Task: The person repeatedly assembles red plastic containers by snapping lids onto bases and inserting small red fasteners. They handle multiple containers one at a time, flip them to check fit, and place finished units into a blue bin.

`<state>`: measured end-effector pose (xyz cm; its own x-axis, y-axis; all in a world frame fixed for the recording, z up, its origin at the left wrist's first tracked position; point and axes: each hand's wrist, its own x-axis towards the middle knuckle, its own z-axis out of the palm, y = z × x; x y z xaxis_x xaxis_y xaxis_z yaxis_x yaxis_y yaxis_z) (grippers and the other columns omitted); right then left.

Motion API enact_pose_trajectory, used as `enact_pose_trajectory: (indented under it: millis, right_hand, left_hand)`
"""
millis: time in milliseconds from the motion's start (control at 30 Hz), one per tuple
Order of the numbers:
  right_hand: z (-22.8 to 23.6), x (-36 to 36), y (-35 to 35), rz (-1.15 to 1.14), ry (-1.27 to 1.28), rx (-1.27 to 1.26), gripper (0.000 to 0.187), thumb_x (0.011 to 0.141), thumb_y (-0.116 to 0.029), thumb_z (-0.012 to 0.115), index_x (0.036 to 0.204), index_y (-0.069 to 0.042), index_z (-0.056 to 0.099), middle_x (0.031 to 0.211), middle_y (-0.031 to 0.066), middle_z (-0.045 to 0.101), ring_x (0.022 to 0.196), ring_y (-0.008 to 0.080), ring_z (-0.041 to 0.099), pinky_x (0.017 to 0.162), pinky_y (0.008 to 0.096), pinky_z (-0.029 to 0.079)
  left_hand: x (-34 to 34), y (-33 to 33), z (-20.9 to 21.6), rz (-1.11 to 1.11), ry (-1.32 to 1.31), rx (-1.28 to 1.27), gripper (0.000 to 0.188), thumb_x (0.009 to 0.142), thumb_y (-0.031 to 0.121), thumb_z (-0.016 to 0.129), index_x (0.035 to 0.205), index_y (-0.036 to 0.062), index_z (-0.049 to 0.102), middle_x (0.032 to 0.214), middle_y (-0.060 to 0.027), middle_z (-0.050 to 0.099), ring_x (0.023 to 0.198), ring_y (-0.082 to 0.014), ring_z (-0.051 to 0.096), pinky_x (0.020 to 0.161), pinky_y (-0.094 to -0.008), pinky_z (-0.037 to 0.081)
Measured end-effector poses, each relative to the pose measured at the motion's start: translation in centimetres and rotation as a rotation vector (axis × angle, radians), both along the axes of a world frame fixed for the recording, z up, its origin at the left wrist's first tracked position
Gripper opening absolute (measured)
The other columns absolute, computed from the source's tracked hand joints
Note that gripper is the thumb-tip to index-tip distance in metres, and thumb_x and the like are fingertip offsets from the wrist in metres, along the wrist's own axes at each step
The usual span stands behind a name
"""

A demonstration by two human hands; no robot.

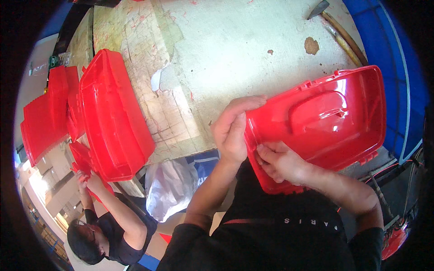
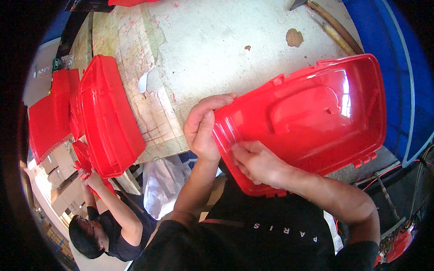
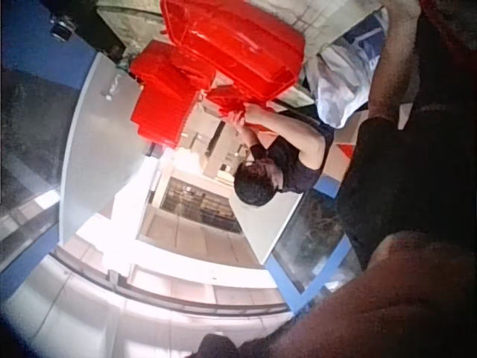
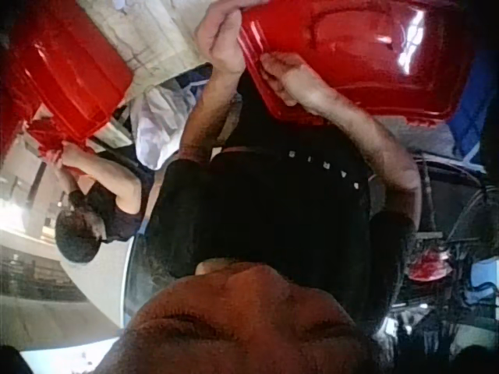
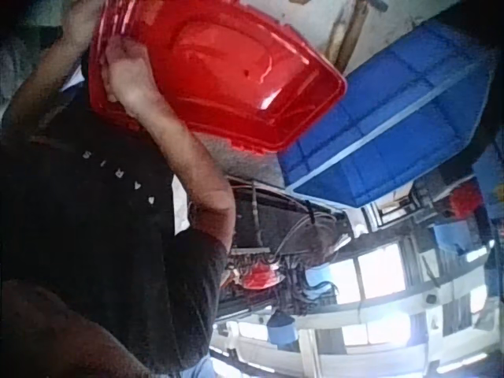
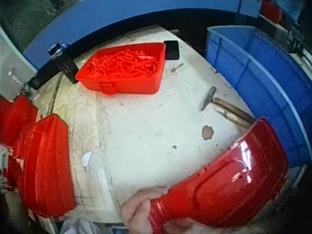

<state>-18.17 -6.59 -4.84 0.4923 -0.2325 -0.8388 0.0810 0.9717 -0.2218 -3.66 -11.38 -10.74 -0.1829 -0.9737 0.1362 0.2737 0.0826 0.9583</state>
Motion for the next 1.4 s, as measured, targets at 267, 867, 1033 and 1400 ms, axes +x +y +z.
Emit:
enact_pose_trajectory:
  millis: [267, 867, 1033, 1400]
  right_hand:
    - [-0.6, 0.6, 2.0, 0.078, 0.158, -0.376, 0.033, 0.106, -0.023, 0.042, 0.088, -0.004, 0.06, 0.069, 0.0053, 0.06, 0.065, 0.0161, 0.059, 0.063, 0.0306, 0.047]
    - [-0.1, 2.0, 2.4, 0.597, 0.616, -1.215, 0.038, 0.089, -0.032, 0.065, 0.079, 0.004, 0.06, 0.062, 0.0212, 0.063, 0.055, 0.0376, 0.067, 0.052, 0.0455, 0.055]
    - [-0.7, 2.2, 3.5, 0.523, 0.74, -1.288, 0.036, 0.088, -0.03, 0.065, 0.075, 0.003, 0.061, 0.056, 0.018, 0.062, 0.049, 0.0361, 0.065, 0.048, 0.0466, 0.054]
    - [-0.1, 2.6, 3.0, 0.67, 0.617, -1.273, 0.027, 0.088, -0.024, 0.064, 0.077, 0.0, 0.064, 0.063, 0.0188, 0.065, 0.054, 0.0363, 0.068, 0.051, 0.047, 0.056]
  left_hand:
    - [-1.0, 1.1, -0.1, 0.095, -0.067, -0.08, 0.026, 0.097, 0.001, 0.04, 0.101, -0.0067, 0.064, 0.109, -0.0234, 0.066, 0.104, -0.0332, 0.065, 0.097, -0.0422, 0.05]
    - [0.7, 0.7, 0.5, -0.196, -0.182, -0.061, 0.031, 0.092, 0.0, 0.038, 0.106, -0.002, 0.065, 0.118, -0.0214, 0.064, 0.111, -0.0305, 0.062, 0.099, -0.0365, 0.046]
    - [0.3, 1.2, 0.7, -0.146, -0.21, -0.054, 0.031, 0.09, -0.002, 0.037, 0.105, -0.0014, 0.064, 0.118, -0.02, 0.065, 0.11, -0.0301, 0.062, 0.099, -0.0359, 0.046]
    - [0.2, 1.5, 1.0, -0.016, -0.25, -0.071, 0.029, 0.092, -0.005, 0.038, 0.104, -0.0023, 0.064, 0.115, -0.0193, 0.065, 0.109, -0.0308, 0.063, 0.099, -0.0358, 0.046]
